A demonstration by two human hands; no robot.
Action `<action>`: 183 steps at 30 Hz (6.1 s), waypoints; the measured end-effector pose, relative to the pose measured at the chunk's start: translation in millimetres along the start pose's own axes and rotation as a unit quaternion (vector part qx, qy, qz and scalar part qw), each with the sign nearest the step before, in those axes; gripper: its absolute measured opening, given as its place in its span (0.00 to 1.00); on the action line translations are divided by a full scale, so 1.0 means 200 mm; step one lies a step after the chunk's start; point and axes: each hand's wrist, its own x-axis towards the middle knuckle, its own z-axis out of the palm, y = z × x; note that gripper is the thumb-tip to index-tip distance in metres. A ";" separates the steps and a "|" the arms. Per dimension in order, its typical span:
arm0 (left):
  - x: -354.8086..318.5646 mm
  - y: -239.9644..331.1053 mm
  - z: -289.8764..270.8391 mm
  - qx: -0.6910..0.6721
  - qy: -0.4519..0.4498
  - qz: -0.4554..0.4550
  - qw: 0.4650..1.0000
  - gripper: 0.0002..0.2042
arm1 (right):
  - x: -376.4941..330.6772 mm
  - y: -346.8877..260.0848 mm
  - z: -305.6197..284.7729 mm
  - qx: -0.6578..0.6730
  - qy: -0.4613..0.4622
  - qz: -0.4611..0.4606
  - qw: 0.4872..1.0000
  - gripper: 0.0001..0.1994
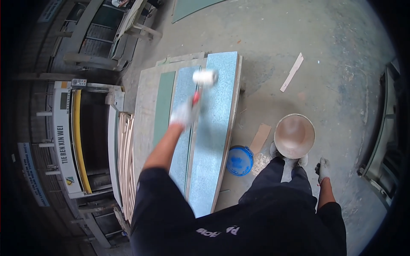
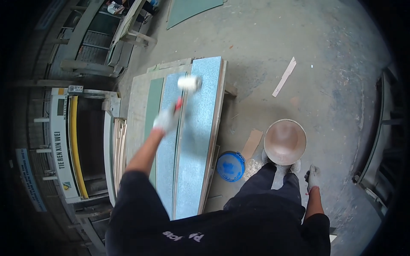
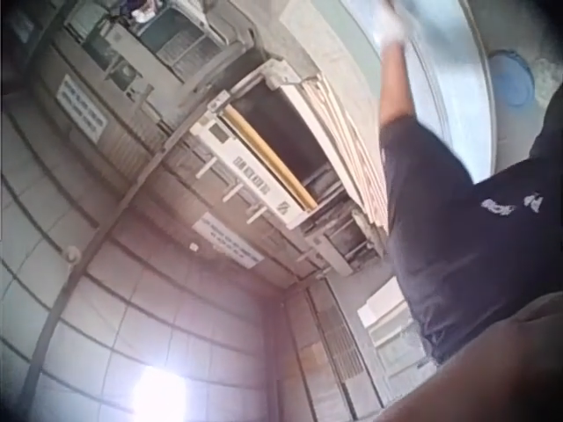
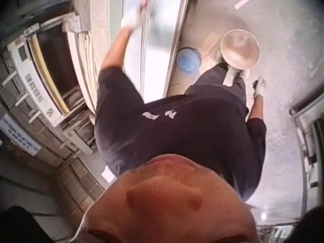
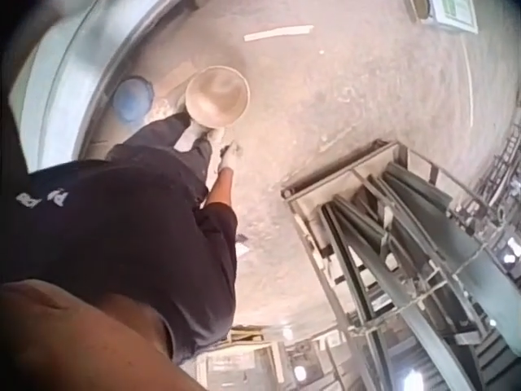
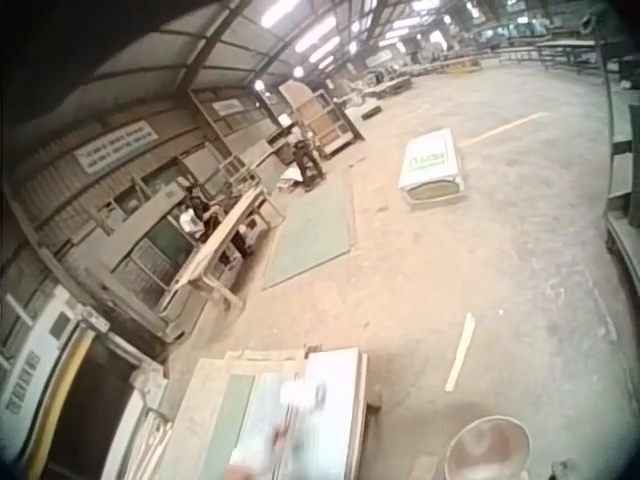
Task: Applying adhesive to wooden panels and assembling them using a pneumatic nail gun.
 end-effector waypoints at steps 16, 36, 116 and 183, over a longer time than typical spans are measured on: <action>-1.27 -0.19 0.20 0.031 -0.153 -0.075 0.985 0.29 | 0.18 0.36 0.10 -0.037 -0.022 0.004 0.999 0.19; -0.14 0.44 0.06 0.050 0.006 0.041 0.998 0.23 | 0.03 0.17 -0.04 -0.033 -0.004 0.038 0.999 0.21; -3.77 -0.77 0.98 0.013 -0.414 -0.272 0.868 0.30 | -0.02 0.48 -0.12 -0.075 -0.161 -0.049 0.983 0.18; -0.83 -0.07 0.43 0.097 -0.083 -0.014 0.992 0.32 | 0.26 0.33 0.20 -0.039 -0.059 0.008 0.997 0.20</action>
